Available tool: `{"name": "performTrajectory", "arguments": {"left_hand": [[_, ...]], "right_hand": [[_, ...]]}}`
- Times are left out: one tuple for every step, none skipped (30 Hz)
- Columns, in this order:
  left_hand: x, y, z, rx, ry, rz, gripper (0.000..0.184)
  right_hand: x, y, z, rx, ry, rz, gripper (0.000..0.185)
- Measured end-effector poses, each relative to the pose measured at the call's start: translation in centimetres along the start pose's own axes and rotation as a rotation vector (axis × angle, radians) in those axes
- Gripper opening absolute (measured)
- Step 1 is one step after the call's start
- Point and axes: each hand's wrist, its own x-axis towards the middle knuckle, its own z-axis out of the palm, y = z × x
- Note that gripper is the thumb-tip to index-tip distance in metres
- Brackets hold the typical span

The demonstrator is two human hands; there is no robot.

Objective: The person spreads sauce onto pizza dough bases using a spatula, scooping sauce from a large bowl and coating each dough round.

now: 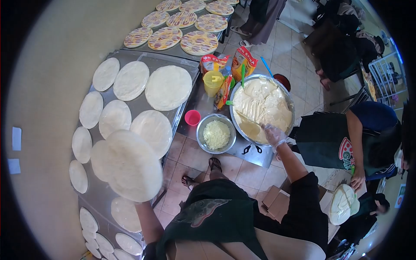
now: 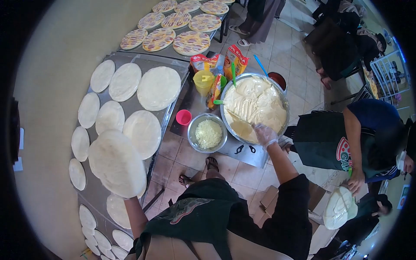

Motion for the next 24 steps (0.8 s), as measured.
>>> {"name": "performTrajectory", "arguments": {"left_hand": [[-0.4,0.2,1.7,-0.026,-0.011,-0.02,0.068],[-0.6,0.3,3.1,-0.051,-0.021,-0.037,0.068],[-0.5,0.4,4.5,-0.078,-0.03,-0.051,0.068],[-0.3,0.5,5.7,-0.105,-0.039,-0.063,0.068],[0.0,0.5,6.9,-0.132,-0.048,-0.074,0.068],[0.2,0.7,8.2,-0.158,-0.056,-0.086,0.068],[0.4,0.7,9.5,-0.185,-0.065,-0.097,0.067],[0.5,0.7,11.4,-0.212,-0.075,-0.107,0.067],[0.6,0.6,12.7,-0.239,-0.086,-0.119,0.067],[0.1,0.8,12.5,-0.267,-0.097,-0.13,0.067],[0.2,0.5,13.1,-0.295,-0.108,-0.14,0.067],[0.3,0.4,13.6,-0.324,-0.119,-0.152,0.067],[0.5,0.5,12.7,-0.352,-0.129,-0.162,0.067],[0.1,0.7,13.4,-0.38,-0.137,-0.173,0.066],[0.6,0.6,13.6,-0.407,-0.145,-0.185,0.066],[0.9,0.4,14.2,-0.433,-0.153,-0.197,0.066],[1.3,0.2,14.4,-0.458,-0.162,-0.209,0.066],[1.2,0.4,14.6,-0.484,-0.17,-0.222,0.066],[1.7,0.2,14.9,-0.51,-0.18,-0.235,0.066],[1.4,0.3,14.9,-0.538,-0.192,-0.247,0.066],[1.6,0.0,15.4,-0.566,-0.205,-0.261,0.066],[1.5,-0.1,15.4,-0.596,-0.217,-0.275,0.065],[1.3,0.1,15.5,-0.625,-0.229,-0.288,0.065],[1.8,-0.4,16.2,-0.653,-0.241,-0.301,0.065]], "right_hand": [[0.1,0.3,0.4,0.005,-0.006,-0.001,0.037],[0.2,0.4,0.8,0.068,-0.049,0.01,0.034],[0.5,0.4,1.2,0.131,-0.088,0.021,0.032],[0.5,0.1,1.7,0.134,-0.086,0.019,0.032],[0.3,-0.5,2.2,0.219,-0.121,0.058,0.029],[0.1,-1.8,1.9,0.304,-0.156,0.096,0.027],[-0.5,-3.0,1.3,0.389,-0.162,0.18,0.023],[-0.9,-3.6,1.7,0.393,-0.159,0.178,0.023],[-1.3,-4.0,2.4,0.495,-0.073,0.187,0.022],[-1.8,-4.3,3.1,0.597,0.014,0.196,0.021],[-2.3,-4.7,3.2,0.674,0.082,0.196,0.019],[-2.8,-5.1,3.3,0.677,0.084,0.196,0.019],[-3.2,-5.4,3.3,0.784,0.102,0.233,0.019],[-3.6,-5.6,3.8,0.89,0.119,0.269,0.019],[-3.8,-6.1,4.3,0.949,0.107,0.336,0.02],[-4.0,-6.3,4.8,0.953,0.106,0.333,0.02],[-4.2,-6.7,5.2,1.007,0.126,0.348,0.019],[-4.4,-6.9,5.7,1.061,0.146,0.364,0.019],[-4.7,-7.1,6.0,1.065,0.147,0.363,0.019],[-4.9,-7.6,5.8,1.151,0.15,0.38,0.018],[-5.1,-8.0,5.5,1.236,0.153,0.398,0.016],[-5.1,-8.2,5.2,1.238,0.156,0.399,0.016],[-5.1,-8.4,4.9,1.465,0.105,0.456,0.017],[-5.1,-8.5,4.5,1.692,0.05,0.51,0.017]]}}
